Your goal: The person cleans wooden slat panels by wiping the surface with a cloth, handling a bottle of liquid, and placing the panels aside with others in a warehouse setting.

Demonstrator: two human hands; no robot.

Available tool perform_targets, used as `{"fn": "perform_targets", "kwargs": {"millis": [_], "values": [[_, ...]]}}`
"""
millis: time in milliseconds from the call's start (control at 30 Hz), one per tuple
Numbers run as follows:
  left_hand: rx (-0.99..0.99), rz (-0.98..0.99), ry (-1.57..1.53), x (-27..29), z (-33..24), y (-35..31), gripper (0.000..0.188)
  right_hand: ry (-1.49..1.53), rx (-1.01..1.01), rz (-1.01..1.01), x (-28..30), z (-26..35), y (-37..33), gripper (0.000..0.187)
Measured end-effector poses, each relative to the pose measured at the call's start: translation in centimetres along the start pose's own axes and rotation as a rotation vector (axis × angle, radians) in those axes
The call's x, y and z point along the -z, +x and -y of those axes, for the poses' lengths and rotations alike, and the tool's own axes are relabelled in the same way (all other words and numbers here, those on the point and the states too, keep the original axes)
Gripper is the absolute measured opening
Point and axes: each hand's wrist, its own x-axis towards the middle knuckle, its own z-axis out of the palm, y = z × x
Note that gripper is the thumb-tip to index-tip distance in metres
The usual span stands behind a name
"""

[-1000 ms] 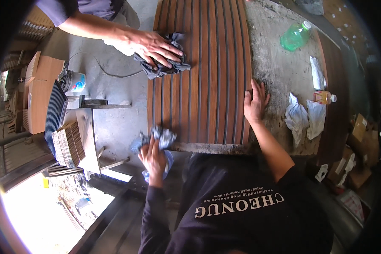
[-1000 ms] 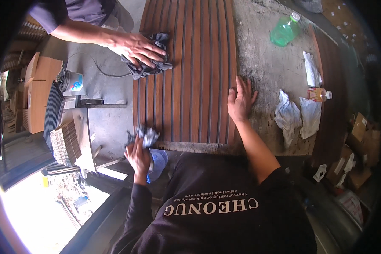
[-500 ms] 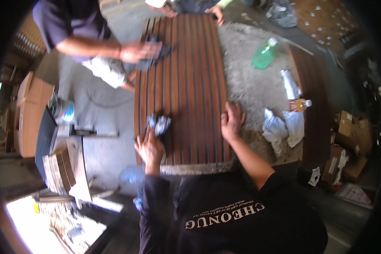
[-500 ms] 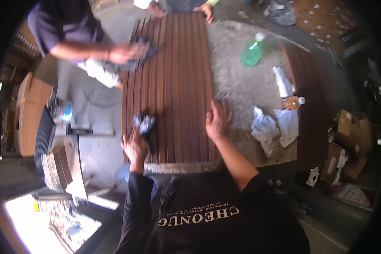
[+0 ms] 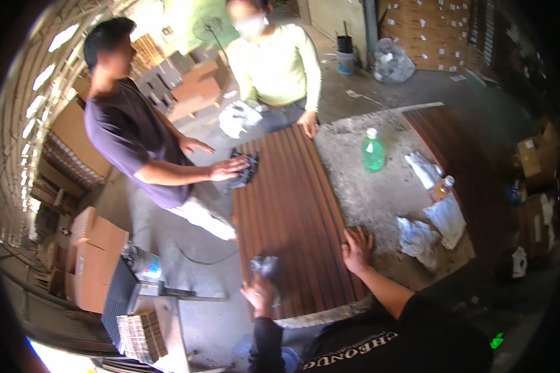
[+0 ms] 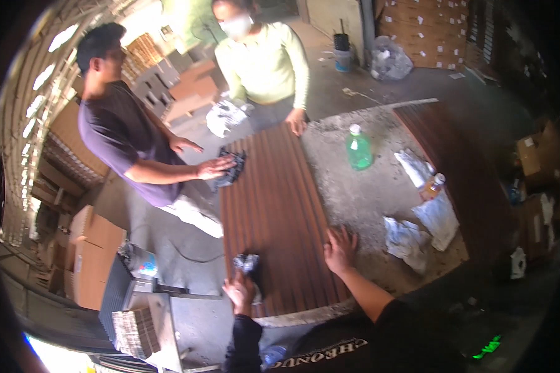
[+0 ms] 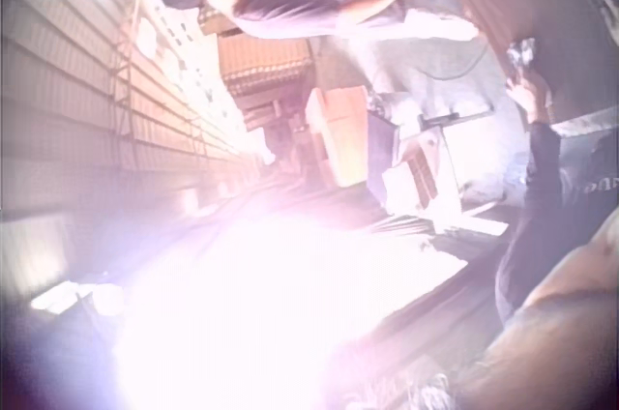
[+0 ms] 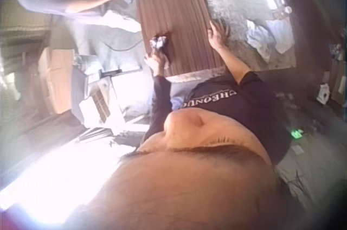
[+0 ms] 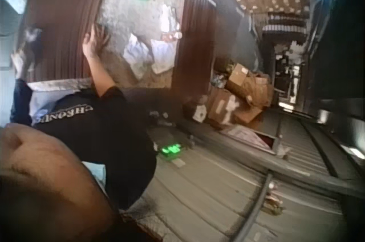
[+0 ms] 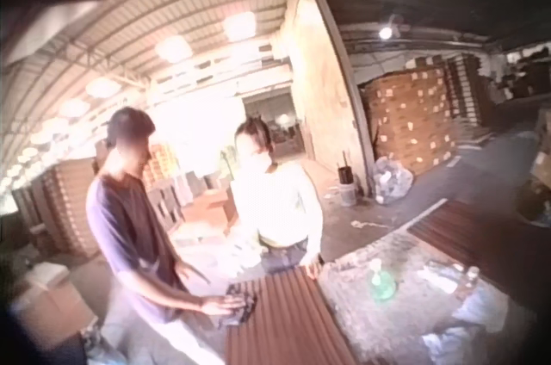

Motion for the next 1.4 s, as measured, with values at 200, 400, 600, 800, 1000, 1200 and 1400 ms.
{"fn": "perform_targets", "kwargs": {"millis": [200,400,600,800,1000,1200,1400], "values": [[-0.112,0.026,-0.096,3.2,1.2,-11.2,0.039,-0.038,-0.084,0.026,1.1,-1.4,-1.0,0.050],[-0.139,-0.011,-0.120,3.6,0.1,-7.2,0.032,0.003,-0.118,0.105,0.6,-1.6,-0.4,0.049],[0.018,-0.030,-0.178,1.8,-2.2,-3.1,0.033,0.006,-0.048,0.110,1.1,0.0,0.6,0.049],[-0.117,-0.060,-0.102,5.7,-1.2,-11.5,0.032,-0.015,0.000,0.171,-0.8,-2.1,-1.0,0.054],[0.024,-0.117,-0.192,2.4,-3.9,-0.6,0.018,-0.043,0.017,0.149,-0.4,-3.2,-0.9,0.055],[-0.215,-0.032,-0.411,3.0,-9.3,-9.5,0.032,-0.047,0.021,0.072,0.1,-3.6,-1.7,0.052],[-0.333,-0.042,0.047,-1.1,2.6,-10.9,0.038,0.217,0.054,0.052,0.7,0.5,2.6,0.048]]}}
